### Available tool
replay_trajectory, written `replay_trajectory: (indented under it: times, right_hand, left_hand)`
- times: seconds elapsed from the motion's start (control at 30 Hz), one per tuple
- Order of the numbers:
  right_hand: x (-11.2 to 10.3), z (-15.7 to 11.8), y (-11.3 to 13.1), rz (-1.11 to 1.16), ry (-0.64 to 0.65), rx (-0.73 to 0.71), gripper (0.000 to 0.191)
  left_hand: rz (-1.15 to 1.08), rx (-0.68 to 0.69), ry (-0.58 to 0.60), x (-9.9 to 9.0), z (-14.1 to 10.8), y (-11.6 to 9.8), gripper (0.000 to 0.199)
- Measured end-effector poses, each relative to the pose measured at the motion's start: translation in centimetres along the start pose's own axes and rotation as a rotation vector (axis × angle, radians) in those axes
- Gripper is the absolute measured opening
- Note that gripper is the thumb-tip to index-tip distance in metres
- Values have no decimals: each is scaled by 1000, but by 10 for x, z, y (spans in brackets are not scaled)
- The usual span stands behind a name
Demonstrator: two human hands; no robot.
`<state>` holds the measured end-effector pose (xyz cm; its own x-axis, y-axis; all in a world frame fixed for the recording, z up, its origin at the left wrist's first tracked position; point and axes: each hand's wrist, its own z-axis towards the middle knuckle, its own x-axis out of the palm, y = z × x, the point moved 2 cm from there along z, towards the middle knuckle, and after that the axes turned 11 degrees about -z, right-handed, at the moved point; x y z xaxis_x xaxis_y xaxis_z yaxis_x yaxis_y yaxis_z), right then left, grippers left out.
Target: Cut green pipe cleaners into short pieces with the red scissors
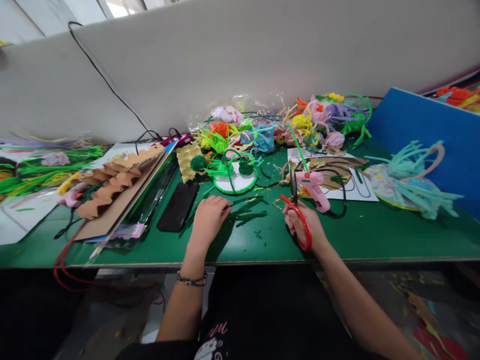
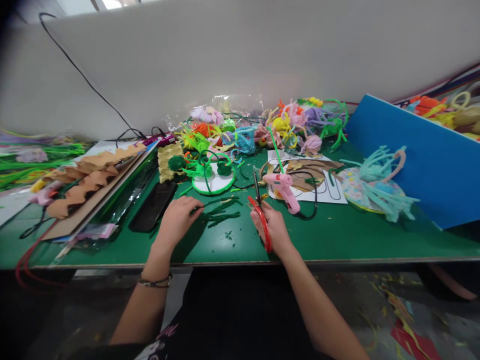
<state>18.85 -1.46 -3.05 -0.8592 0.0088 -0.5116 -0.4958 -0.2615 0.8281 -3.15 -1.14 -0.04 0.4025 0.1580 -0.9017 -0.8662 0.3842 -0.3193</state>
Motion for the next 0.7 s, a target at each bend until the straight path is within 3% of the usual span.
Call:
replay_trajectory:
  times: [0.13,0.33,0.6,0.7]
  right_hand:
    - [0,0,4,-28,-10,-20,37]
    - [-1,-1,6,-39,9,-28,32]
    - [7,-2,17,-27,33,32,38]
    - [11,1,22,-140,15,4,41]
  left_hand:
    - [-227,42,-134,-4,4,-6,8]
    - [-496,-15,-270,-10,12,-22,13]
    - [-763,-86,-129,9,22,-55,22]
    - [-797,-106,-105,17,27,-64,30]
